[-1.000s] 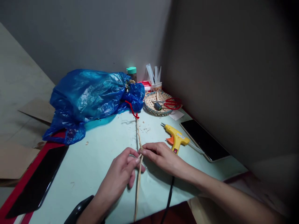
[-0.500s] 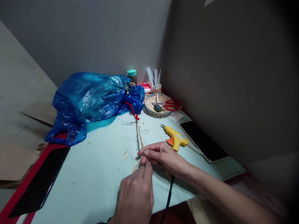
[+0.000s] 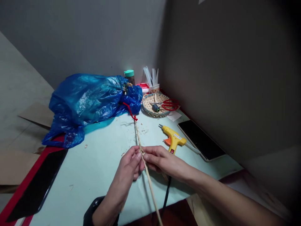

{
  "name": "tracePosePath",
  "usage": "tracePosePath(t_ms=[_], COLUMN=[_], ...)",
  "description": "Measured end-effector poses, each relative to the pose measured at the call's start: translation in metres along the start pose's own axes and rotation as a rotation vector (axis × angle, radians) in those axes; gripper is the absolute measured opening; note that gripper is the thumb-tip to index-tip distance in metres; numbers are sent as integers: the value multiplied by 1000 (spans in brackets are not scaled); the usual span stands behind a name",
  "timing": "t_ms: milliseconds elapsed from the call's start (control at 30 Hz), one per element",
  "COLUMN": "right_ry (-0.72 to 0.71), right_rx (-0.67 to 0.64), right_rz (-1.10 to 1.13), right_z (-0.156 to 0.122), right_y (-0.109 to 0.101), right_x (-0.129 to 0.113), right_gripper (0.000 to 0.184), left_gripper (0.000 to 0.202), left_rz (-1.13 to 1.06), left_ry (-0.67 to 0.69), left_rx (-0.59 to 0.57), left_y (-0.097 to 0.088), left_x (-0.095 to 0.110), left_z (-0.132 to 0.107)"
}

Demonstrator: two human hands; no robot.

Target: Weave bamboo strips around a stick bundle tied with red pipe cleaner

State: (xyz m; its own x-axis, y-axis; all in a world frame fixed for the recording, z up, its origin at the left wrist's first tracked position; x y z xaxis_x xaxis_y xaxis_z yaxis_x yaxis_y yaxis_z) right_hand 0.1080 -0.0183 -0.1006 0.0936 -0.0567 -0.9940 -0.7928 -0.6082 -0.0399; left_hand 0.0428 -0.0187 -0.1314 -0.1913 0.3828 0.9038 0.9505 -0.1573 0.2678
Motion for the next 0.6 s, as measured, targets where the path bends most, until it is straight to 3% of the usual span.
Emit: tracePosePath(t_ms=[67, 200, 300, 400, 600], right_ry=[-29, -9, 29, 22, -131], right_rx=[4, 183, 258, 283, 237], right_rz=[-155, -597, -780, -841, -1124], right_z=[-2, -12, -20, -26, -31], right_y=[-2, -21, -21, -6, 36], right_x=[-2, -9, -14, -15, -12], right_gripper=[25, 21, 22, 23, 23], left_gripper=[36, 31, 27, 26, 29], left_rz=[26, 81, 118, 55, 1], left_ry=[1, -6, 24, 41, -2], left_rx=[30, 65, 106, 114, 116], left_y=[-3, -10, -17, -20, -24], left_x=[1, 4, 5, 2, -4], left_z=[-1, -3, -2, -1, -6])
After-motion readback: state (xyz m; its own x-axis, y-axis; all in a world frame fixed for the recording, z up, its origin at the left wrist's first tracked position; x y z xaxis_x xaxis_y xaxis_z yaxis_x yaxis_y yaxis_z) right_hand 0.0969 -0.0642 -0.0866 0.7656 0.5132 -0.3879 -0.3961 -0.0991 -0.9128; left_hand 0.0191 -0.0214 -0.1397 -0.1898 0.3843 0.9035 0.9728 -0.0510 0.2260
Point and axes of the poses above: each hand's wrist, its own z-axis towards the middle knuckle, its own y-axis out of the palm, x = y × z, the point moved 10 cm from there along z, towards the middle knuckle, and after that the axes turned 8 degrees about -z, right-handed, at the moved point
